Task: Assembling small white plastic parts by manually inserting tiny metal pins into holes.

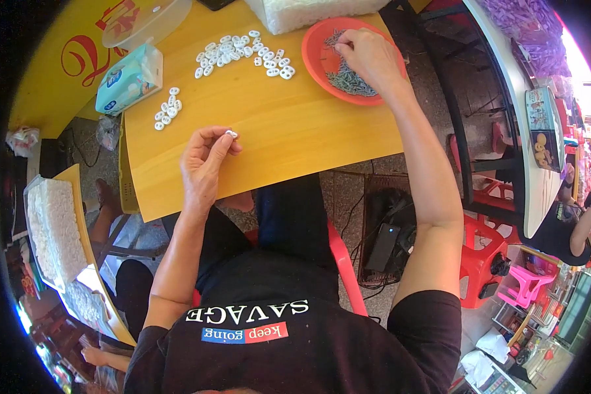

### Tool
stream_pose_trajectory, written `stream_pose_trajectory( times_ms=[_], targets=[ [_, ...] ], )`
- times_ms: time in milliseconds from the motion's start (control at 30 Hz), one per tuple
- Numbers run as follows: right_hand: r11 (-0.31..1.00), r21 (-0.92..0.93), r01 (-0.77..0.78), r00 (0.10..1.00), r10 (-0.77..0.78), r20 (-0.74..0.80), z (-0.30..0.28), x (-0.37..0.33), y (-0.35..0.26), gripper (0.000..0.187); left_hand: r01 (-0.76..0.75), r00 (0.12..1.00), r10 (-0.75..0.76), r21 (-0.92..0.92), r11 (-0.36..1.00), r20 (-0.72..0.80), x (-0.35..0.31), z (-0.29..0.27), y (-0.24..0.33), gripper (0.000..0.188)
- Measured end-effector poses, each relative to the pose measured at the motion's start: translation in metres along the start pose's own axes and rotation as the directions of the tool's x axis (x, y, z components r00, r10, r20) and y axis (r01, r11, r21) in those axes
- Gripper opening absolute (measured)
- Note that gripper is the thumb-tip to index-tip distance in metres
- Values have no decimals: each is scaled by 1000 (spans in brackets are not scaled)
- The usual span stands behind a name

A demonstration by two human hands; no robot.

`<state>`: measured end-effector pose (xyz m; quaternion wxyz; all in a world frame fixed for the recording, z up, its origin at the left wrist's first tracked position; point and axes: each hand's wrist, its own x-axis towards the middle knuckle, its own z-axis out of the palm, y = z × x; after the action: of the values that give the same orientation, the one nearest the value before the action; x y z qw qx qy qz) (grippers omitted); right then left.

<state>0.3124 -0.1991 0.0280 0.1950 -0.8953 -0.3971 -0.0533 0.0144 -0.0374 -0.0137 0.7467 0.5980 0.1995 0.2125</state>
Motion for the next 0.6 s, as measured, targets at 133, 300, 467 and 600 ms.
stream_pose_trajectory(
  times_ms=[133, 300, 467, 600],
  targets=[
    [980, -198, -35, 998, 47, 52, 9, 7, -12, 23, 21, 1000, -21, -4, 1000, 2, 0, -1, -1, 15],
    [964, -267, 11, 999, -2, 37, 15, 9, -16, 22, 7, 1000, -7, -9, 1000, 8, 0, 0, -1, 15],
    [923, -383, -32, 997, 58, 55, 16, 7, -21, 21, -1, 1000, 1, -34, 999, 4, 0, -1, -1, 14],
    [966, -252, -51, 997, 65, 46, 14, 5, -16, 20, -1, 1000, 2, -37, 999, 17, 0, -1, -1, 14]
  ],
)
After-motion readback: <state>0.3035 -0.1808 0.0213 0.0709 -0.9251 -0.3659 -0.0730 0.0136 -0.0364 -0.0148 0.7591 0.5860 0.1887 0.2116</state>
